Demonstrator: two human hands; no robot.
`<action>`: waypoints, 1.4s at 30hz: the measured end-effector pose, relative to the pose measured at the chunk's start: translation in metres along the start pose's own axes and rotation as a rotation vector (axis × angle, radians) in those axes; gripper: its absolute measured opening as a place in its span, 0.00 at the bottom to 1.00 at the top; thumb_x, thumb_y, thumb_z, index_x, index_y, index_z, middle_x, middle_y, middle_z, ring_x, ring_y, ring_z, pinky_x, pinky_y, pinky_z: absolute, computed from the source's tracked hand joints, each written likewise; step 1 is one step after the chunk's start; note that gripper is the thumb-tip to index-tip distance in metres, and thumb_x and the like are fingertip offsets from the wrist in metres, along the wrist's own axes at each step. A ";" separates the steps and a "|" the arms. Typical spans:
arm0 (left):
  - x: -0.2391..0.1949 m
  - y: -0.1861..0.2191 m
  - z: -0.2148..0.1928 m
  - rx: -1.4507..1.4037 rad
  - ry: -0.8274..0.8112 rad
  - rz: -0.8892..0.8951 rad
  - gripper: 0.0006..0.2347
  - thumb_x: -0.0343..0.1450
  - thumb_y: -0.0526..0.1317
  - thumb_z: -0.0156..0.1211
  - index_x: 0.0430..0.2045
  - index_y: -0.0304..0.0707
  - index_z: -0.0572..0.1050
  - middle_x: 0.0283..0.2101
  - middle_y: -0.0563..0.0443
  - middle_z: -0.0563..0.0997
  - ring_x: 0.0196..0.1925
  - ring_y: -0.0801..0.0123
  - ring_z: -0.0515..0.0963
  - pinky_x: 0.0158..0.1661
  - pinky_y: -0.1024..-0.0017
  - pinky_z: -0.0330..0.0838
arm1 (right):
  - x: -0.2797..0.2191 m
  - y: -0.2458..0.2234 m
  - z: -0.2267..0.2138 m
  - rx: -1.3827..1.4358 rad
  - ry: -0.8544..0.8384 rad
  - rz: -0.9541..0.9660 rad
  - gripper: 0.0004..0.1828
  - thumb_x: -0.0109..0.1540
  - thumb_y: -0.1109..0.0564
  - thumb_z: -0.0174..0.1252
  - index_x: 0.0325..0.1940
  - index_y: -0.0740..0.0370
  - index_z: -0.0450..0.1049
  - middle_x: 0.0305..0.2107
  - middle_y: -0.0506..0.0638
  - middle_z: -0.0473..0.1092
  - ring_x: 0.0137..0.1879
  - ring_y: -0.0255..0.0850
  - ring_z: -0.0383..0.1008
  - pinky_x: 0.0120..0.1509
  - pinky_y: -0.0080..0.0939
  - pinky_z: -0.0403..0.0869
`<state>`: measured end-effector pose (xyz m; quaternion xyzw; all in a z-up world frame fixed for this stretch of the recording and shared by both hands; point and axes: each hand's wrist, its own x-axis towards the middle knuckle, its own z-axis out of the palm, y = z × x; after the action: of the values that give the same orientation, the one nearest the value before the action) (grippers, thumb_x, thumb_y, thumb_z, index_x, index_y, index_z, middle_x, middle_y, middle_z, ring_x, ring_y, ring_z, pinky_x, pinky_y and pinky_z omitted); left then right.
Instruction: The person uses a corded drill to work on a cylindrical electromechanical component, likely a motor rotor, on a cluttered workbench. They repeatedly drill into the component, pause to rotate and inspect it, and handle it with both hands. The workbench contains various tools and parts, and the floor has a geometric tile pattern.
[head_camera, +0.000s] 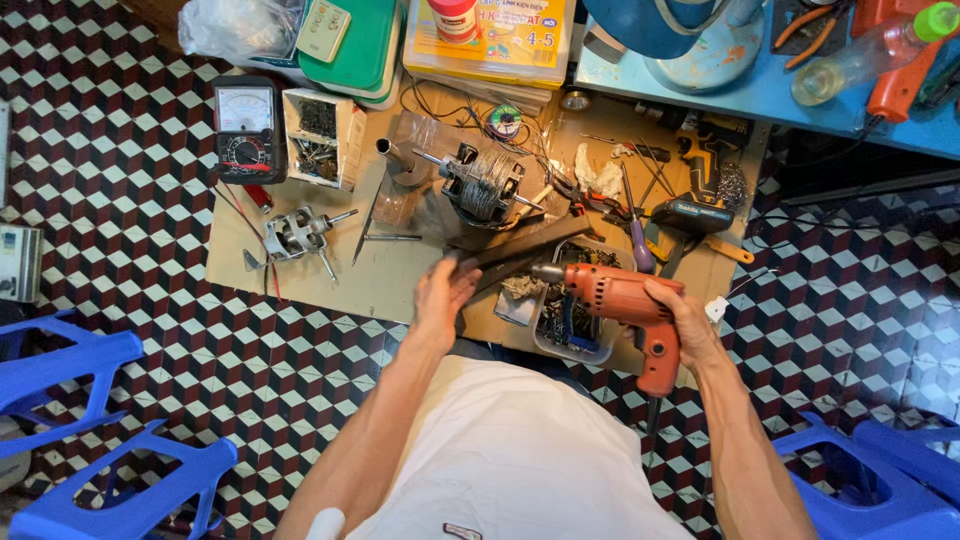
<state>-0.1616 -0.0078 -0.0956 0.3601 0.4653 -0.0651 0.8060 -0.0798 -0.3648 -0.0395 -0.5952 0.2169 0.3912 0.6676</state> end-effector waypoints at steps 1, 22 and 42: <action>0.005 0.010 -0.006 -0.063 0.026 0.049 0.19 0.69 0.46 0.59 0.51 0.36 0.71 0.49 0.42 0.84 0.50 0.59 0.84 0.55 0.63 0.74 | 0.011 -0.005 0.004 -0.043 -0.057 0.017 0.33 0.60 0.41 0.60 0.58 0.68 0.73 0.32 0.60 0.77 0.27 0.45 0.78 0.30 0.43 0.79; 0.098 0.106 0.016 -0.117 -0.230 0.154 0.16 0.67 0.47 0.68 0.48 0.49 0.80 0.44 0.57 0.85 0.48 0.72 0.82 0.50 0.71 0.73 | 0.082 -0.045 0.175 -0.100 0.234 -0.253 0.23 0.68 0.43 0.52 0.51 0.66 0.72 0.39 0.58 0.77 0.41 0.40 0.77 0.46 0.37 0.76; 0.121 0.108 0.020 -0.012 -0.142 0.208 0.11 0.65 0.44 0.74 0.28 0.37 0.79 0.29 0.50 0.84 0.30 0.72 0.82 0.35 0.74 0.76 | 0.088 -0.038 0.200 0.054 0.229 -0.190 0.25 0.67 0.38 0.58 0.24 0.55 0.66 0.17 0.49 0.69 0.21 0.34 0.66 0.24 0.32 0.65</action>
<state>-0.0323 0.0865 -0.1300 0.3961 0.3676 -0.0036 0.8414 -0.0322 -0.1481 -0.0428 -0.6355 0.2446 0.2497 0.6885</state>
